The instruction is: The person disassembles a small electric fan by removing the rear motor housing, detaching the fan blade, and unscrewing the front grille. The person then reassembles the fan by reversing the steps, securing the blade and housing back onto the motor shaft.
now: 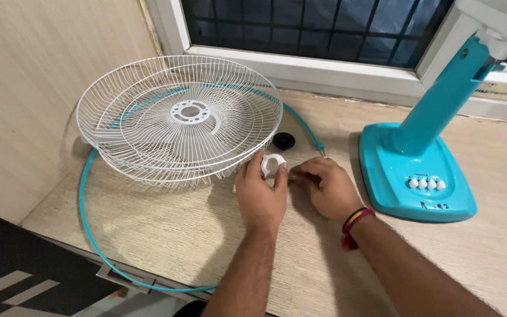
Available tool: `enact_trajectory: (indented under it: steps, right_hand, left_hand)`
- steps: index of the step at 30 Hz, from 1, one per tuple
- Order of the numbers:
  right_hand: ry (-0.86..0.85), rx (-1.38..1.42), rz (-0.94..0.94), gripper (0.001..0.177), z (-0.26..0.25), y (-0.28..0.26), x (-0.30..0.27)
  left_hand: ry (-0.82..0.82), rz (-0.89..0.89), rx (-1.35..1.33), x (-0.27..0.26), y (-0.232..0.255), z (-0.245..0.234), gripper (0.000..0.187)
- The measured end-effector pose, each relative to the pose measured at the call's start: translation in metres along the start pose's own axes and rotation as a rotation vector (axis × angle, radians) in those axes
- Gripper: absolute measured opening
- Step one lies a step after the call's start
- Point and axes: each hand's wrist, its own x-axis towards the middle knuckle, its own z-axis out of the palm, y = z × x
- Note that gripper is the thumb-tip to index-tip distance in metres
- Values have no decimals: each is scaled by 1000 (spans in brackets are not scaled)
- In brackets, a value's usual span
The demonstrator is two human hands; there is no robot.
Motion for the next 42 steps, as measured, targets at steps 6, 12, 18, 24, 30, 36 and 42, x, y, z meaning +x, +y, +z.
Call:
enact_trajectory:
  steps: [6, 12, 18, 24, 30, 36, 42]
  right_hand:
    - [-92, -109, 74, 23, 2, -5, 1]
    - [60, -160, 135, 16, 7, 1, -2]
    - [118, -153, 91, 14, 10, 6, -3]
    - [188, -192, 240, 15, 14, 16, -1]
    - [205, -272, 231, 12, 15, 21, -7]
    - [234, -270, 179, 15, 9, 19, -12]
    - [261, -226, 145, 14, 2, 7, -23]
  left_hand:
    - [-73, -120, -26, 2, 4, -2, 54]
    - [-97, -105, 25, 2, 7, -3, 53]
    - [-104, -108, -24, 2, 6, -1, 54]
    - [-230, -218, -142, 2, 7, -4, 54]
    - [-232, 3, 124, 0, 8, -2, 43]
    - [-348, -78, 285, -3, 11, 5, 37]
    - [-269, 100, 267, -5, 8, 4, 49]
